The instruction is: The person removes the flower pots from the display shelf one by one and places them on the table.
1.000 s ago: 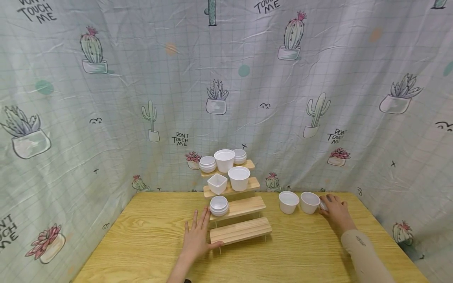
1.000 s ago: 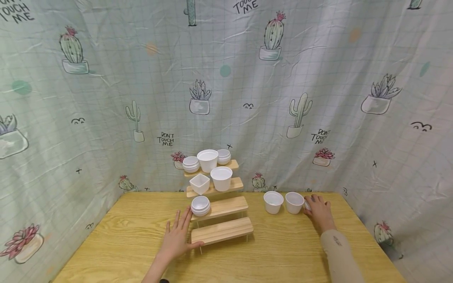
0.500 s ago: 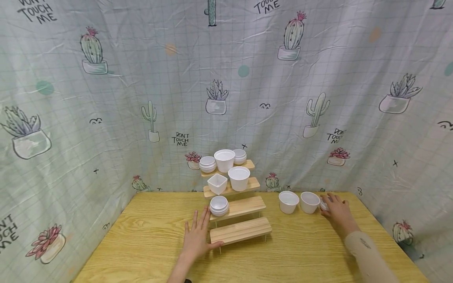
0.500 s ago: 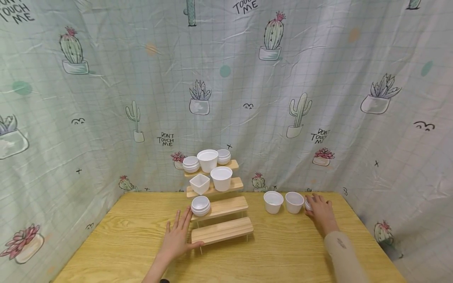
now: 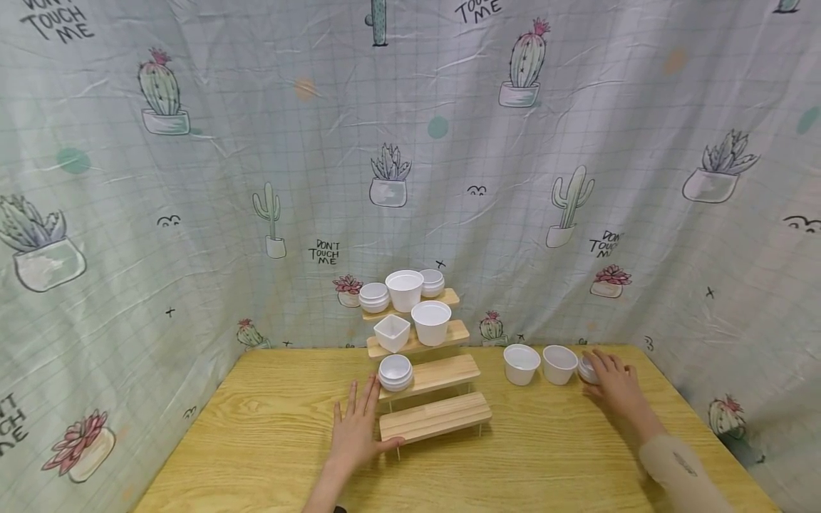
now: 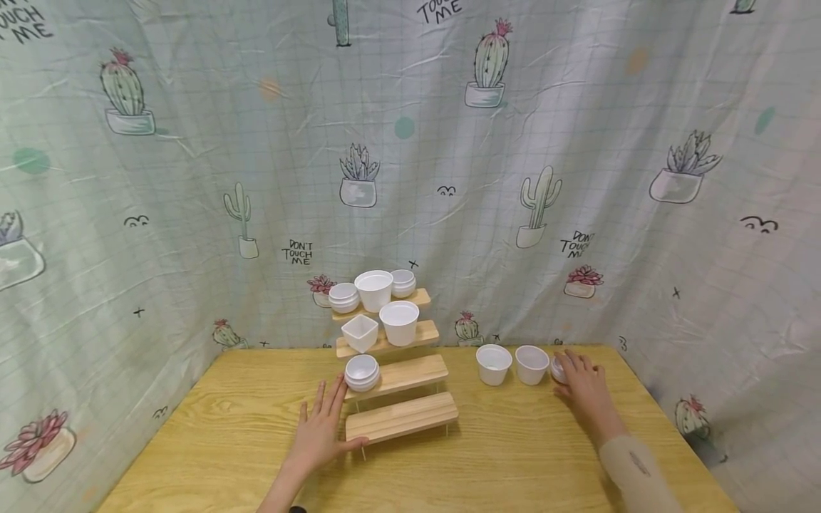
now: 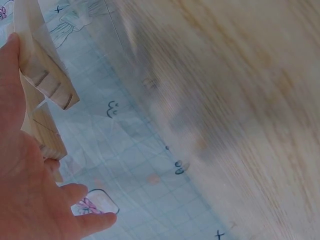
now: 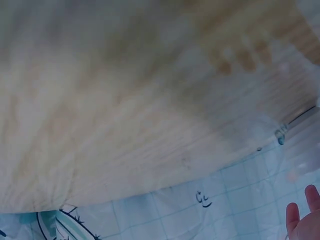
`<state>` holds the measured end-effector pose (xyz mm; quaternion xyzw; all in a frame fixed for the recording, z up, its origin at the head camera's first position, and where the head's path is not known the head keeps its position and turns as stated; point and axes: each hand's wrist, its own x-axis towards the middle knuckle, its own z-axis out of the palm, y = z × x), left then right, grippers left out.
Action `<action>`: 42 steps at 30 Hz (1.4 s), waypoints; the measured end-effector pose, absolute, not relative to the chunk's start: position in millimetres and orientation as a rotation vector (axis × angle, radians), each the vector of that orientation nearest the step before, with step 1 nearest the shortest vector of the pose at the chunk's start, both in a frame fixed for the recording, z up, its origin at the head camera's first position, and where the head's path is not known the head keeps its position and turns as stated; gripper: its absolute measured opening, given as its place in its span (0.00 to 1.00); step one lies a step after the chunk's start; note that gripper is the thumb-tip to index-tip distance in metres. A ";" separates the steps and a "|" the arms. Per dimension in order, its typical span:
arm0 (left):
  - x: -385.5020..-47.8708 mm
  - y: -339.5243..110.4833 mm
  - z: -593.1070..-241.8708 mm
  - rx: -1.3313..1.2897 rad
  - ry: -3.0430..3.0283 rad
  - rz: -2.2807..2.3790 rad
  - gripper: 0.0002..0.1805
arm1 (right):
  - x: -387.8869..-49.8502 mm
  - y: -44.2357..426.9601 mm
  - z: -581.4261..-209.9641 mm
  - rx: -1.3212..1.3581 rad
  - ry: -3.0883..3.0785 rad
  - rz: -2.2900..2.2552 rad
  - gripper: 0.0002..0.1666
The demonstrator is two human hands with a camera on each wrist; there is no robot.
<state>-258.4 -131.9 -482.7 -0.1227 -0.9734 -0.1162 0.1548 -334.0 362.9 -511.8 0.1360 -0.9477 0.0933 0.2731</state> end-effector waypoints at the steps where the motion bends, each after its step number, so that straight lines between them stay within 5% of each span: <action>1: -258.4 -131.9 -482.6 -0.352 -2.788 -0.333 0.62 | -332.7 361.6 -511.9 0.367 -2.541 0.251 0.41; 42: -258.7 -132.2 -483.0 -0.352 -2.793 -0.341 0.62 | -290.6 296.0 -478.1 0.672 -2.202 0.107 0.37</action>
